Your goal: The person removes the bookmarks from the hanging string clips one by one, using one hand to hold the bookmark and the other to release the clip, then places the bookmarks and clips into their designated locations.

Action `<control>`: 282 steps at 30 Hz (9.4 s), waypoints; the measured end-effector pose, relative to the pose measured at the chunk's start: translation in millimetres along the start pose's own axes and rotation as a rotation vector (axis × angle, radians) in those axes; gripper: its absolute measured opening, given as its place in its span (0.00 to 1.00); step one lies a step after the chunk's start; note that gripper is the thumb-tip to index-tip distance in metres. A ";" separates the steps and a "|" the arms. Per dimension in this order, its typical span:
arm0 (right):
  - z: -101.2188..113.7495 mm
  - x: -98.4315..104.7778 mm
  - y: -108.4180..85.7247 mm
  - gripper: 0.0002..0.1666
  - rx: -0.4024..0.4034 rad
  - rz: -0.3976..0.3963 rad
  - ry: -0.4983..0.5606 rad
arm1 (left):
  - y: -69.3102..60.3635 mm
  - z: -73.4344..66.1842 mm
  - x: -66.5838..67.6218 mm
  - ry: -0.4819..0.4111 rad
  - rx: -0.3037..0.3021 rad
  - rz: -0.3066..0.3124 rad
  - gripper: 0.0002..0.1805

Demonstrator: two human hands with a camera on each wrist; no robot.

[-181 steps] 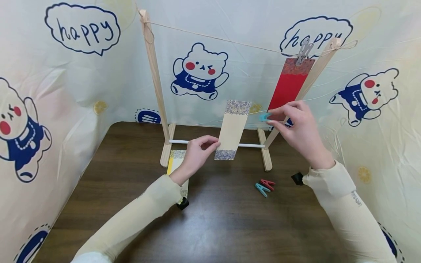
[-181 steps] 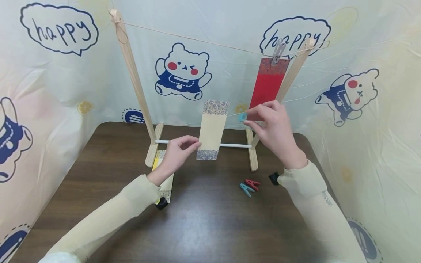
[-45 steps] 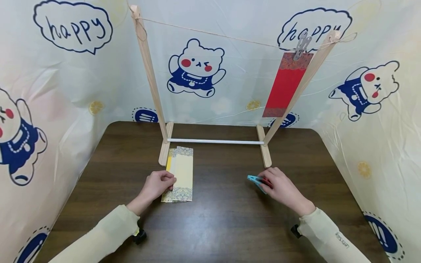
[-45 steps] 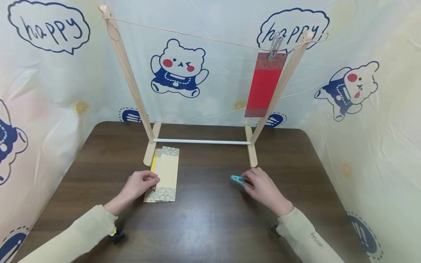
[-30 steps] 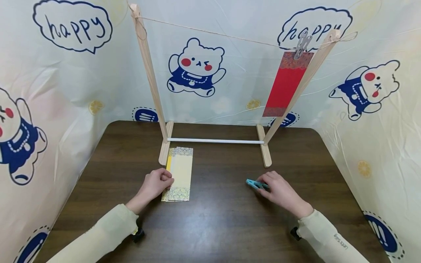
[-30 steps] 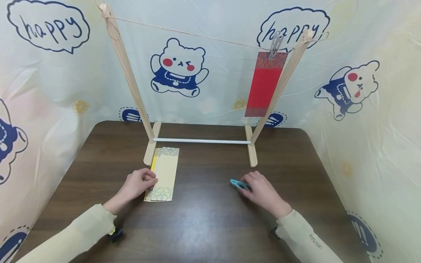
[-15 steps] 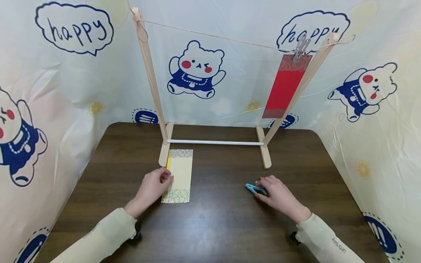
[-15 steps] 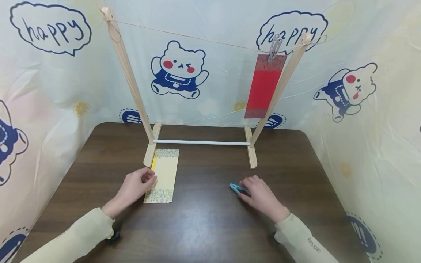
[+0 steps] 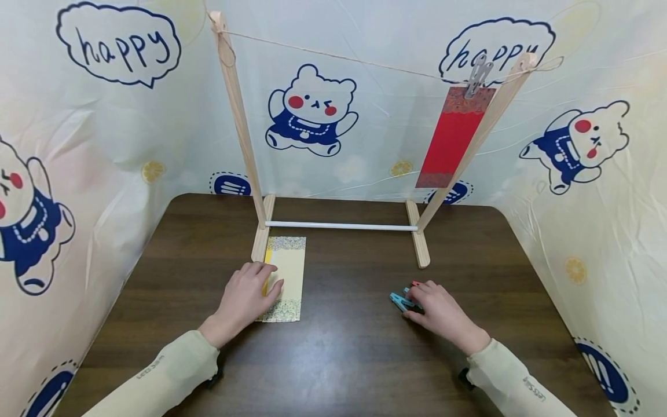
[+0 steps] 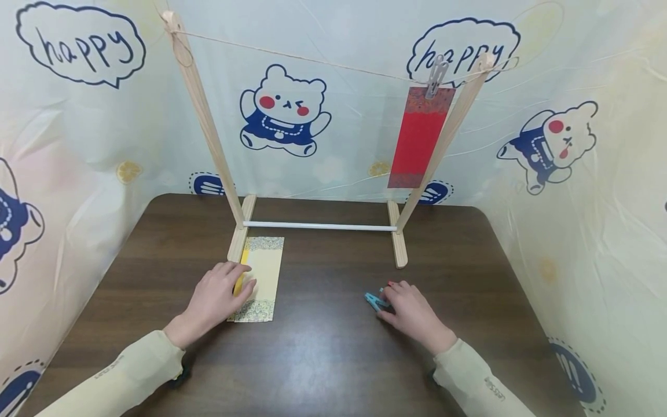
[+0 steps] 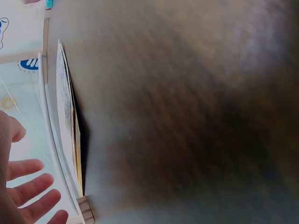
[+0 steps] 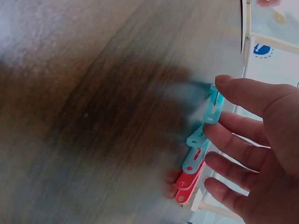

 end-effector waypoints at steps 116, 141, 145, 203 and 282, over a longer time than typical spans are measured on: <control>-9.8 369.2 165.9 0.32 -0.187 -0.179 -0.218 | 269.7 -224.4 -0.8 -1.026 -0.039 0.042 0.15; -15.9 374.9 169.6 0.28 -0.205 -0.187 -0.152 | 273.4 -229.4 1.9 -1.052 0.004 0.060 0.13; -15.3 377.0 168.2 0.28 -0.222 -0.171 -0.142 | 273.3 -227.0 4.5 -1.048 0.011 0.057 0.13; 10.6 354.3 132.2 0.16 -0.038 -0.558 -0.182 | 242.9 -202.7 6.4 -1.037 -0.043 0.034 0.11; 26.6 207.6 67.9 0.20 0.379 -0.472 0.011 | 95.0 -100.4 4.8 -0.862 0.154 0.106 0.07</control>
Point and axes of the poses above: each hand's wrist, its own y-axis towards the middle knuckle, its own x-axis out of the back of the hand, z = x × y, the point moved 2 cm from there along y, towards the middle knuckle, and after that the axes turned 3 degrees about x, right-handed, at the moved point
